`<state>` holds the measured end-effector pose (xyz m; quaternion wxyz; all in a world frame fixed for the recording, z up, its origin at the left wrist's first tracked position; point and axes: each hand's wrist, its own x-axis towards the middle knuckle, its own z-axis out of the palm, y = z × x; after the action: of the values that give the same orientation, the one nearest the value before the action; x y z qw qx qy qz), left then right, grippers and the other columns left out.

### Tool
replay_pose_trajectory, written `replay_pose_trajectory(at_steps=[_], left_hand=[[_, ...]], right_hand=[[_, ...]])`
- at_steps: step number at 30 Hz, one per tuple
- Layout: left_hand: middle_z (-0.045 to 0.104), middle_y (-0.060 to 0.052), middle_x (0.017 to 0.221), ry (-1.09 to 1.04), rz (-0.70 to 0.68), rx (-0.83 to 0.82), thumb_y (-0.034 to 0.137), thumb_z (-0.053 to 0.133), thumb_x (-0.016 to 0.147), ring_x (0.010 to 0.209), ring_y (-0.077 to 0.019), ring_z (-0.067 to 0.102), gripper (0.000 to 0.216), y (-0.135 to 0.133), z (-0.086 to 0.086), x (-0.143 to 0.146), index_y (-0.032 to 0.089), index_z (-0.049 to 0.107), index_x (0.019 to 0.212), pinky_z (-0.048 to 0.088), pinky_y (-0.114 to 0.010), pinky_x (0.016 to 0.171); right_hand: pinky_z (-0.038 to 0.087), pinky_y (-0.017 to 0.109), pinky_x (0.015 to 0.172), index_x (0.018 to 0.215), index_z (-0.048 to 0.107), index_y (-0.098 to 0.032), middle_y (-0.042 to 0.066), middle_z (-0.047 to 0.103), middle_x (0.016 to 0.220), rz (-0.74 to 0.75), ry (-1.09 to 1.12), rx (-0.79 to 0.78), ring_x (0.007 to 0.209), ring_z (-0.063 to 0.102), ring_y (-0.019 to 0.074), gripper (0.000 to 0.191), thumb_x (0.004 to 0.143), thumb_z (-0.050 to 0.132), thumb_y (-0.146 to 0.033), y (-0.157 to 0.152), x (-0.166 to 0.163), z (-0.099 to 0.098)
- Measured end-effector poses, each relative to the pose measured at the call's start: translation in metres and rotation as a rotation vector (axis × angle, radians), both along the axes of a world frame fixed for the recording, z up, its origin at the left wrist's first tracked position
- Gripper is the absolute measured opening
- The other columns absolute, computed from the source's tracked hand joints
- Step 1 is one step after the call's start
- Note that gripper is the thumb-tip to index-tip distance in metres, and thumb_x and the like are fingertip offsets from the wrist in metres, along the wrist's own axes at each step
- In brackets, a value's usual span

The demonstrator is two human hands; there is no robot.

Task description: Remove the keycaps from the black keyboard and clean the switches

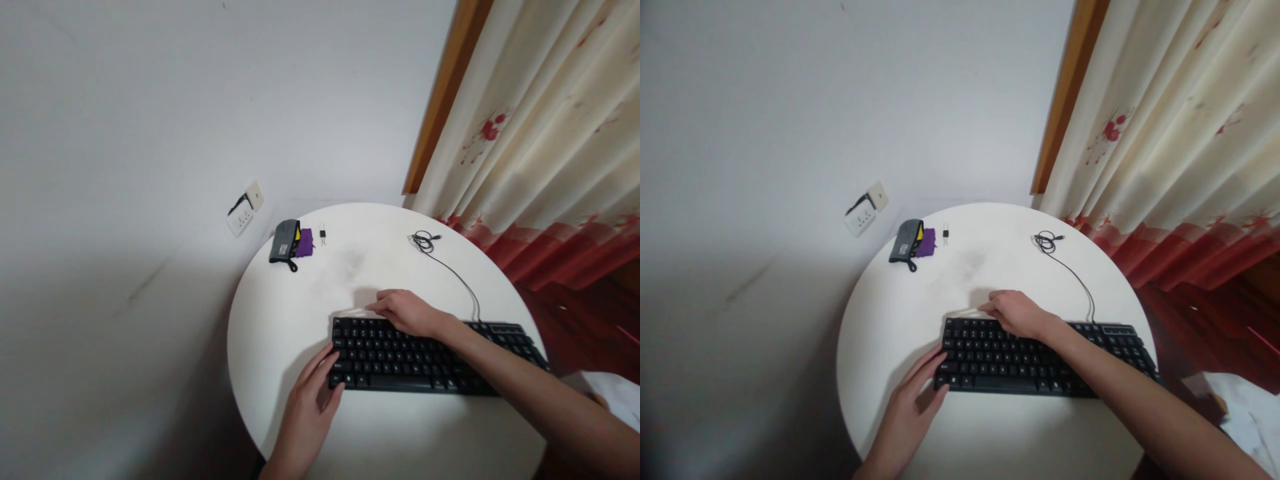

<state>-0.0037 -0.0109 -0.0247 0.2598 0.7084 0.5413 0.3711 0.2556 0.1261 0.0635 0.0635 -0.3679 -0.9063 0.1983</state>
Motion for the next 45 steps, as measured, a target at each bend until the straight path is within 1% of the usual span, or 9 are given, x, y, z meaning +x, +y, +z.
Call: replay_pose_trajectory(at_steps=[3, 7, 12, 18, 29, 34, 37, 40, 45], left_hand=[[0.054, -0.006, 0.141, -0.001, -0.001, -0.016, 0.023, 0.057, 0.089, 0.130, -0.0237, 0.052, 0.043, 0.000, 0.001, 0.000, 0.029, 0.059, 0.132, 0.043, -0.043, 0.110], [0.055, -0.007, 0.141, 0.016, 0.007, -0.024, 0.026, 0.057, 0.089, 0.129, -0.0248, 0.052, 0.042, 0.001, 0.002, -0.001, 0.029, 0.060, 0.131, 0.042, -0.046, 0.110], [0.057, -0.007, 0.138, 0.019, 0.022, 0.002, 0.028, 0.058, 0.089, 0.127, -0.0262, 0.055, 0.040, 0.003, 0.002, -0.002, 0.028, 0.062, 0.128, 0.044, -0.046, 0.109], [0.060, -0.007, 0.135, 0.013, 0.024, 0.031, 0.032, 0.061, 0.086, 0.124, -0.0275, 0.057, 0.041, 0.007, 0.002, -0.003, 0.027, 0.063, 0.127, 0.045, -0.045, 0.107], [0.060, -0.003, 0.135, 0.053, 0.041, 0.054, 0.037, 0.064, 0.083, 0.122, -0.0276, 0.059, 0.044, 0.013, -0.013, -0.013, 0.030, 0.063, 0.126, 0.041, -0.045, 0.108], [0.061, -0.002, 0.134, 0.072, 0.052, 0.041, 0.039, 0.063, 0.082, 0.121, -0.0272, 0.060, 0.044, 0.014, -0.012, -0.013, 0.030, 0.064, 0.125, 0.041, -0.044, 0.109], [0.062, -0.003, 0.132, 0.073, 0.060, 0.024, 0.040, 0.064, 0.081, 0.120, -0.0271, 0.060, 0.044, 0.015, -0.010, -0.013, 0.029, 0.065, 0.124, 0.042, -0.043, 0.108], [0.062, -0.003, 0.132, 0.066, 0.061, 0.014, 0.041, 0.064, 0.080, 0.120, -0.0270, 0.060, 0.044, 0.015, -0.009, -0.012, 0.029, 0.066, 0.123, 0.042, -0.042, 0.108], [0.061, -0.003, 0.133, 0.052, 0.060, 0.022, 0.041, 0.064, 0.081, 0.120, -0.0269, 0.060, 0.044, 0.014, -0.011, -0.012, 0.029, 0.066, 0.124, 0.041, -0.044, 0.108]], right_hand=[[0.043, 0.026, 0.076, 0.116, 0.071, -0.026, 0.006, 0.068, 0.089, 0.003, 0.034, -0.020, 0.083, 0.063, 0.0179, 0.037, 0.095, 0.043, -0.016, -0.001, 0.021, 0.000], [0.044, 0.026, 0.074, 0.119, 0.071, -0.026, 0.005, 0.067, 0.086, -0.027, 0.037, -0.039, 0.082, 0.064, 0.0180, 0.037, 0.095, 0.044, -0.018, -0.004, 0.059, -0.001], [0.045, 0.027, 0.076, 0.117, 0.072, -0.026, 0.006, 0.069, 0.088, -0.099, 0.030, -0.056, 0.083, 0.064, 0.0188, 0.035, 0.095, 0.045, -0.020, -0.011, 0.107, -0.001], [0.046, 0.028, 0.078, 0.111, 0.074, -0.025, 0.006, 0.070, 0.089, -0.165, -0.021, -0.067, 0.085, 0.064, 0.0190, 0.033, 0.094, 0.045, -0.023, -0.021, 0.153, 0.005], [0.045, 0.029, 0.077, 0.107, 0.077, -0.024, 0.007, 0.070, 0.085, -0.342, -0.120, 0.013, 0.081, 0.061, 0.0188, 0.033, 0.094, 0.046, -0.026, -0.036, 0.236, 0.012], [0.045, 0.029, 0.074, 0.102, 0.078, -0.023, 0.007, 0.070, 0.084, -0.420, -0.138, 0.063, 0.080, 0.062, 0.0194, 0.032, 0.091, 0.048, -0.022, -0.049, 0.276, 0.012], [0.044, 0.028, 0.071, 0.099, 0.079, -0.024, 0.006, 0.070, 0.081, -0.474, -0.147, 0.098, 0.075, 0.061, 0.0177, 0.034, 0.087, 0.049, -0.015, -0.058, 0.299, 0.010], [0.043, 0.026, 0.071, 0.099, 0.079, -0.024, 0.005, 0.070, 0.083, -0.533, -0.188, 0.101, 0.075, 0.061, 0.0165, 0.036, 0.083, 0.049, -0.010, -0.066, 0.321, 0.009], [0.041, 0.028, 0.073, 0.091, 0.080, -0.018, 0.009, 0.072, 0.083, -0.672, -0.268, 0.194, 0.081, 0.062, 0.0170, 0.030, 0.086, 0.051, -0.014, -0.082, 0.344, 0.021]])
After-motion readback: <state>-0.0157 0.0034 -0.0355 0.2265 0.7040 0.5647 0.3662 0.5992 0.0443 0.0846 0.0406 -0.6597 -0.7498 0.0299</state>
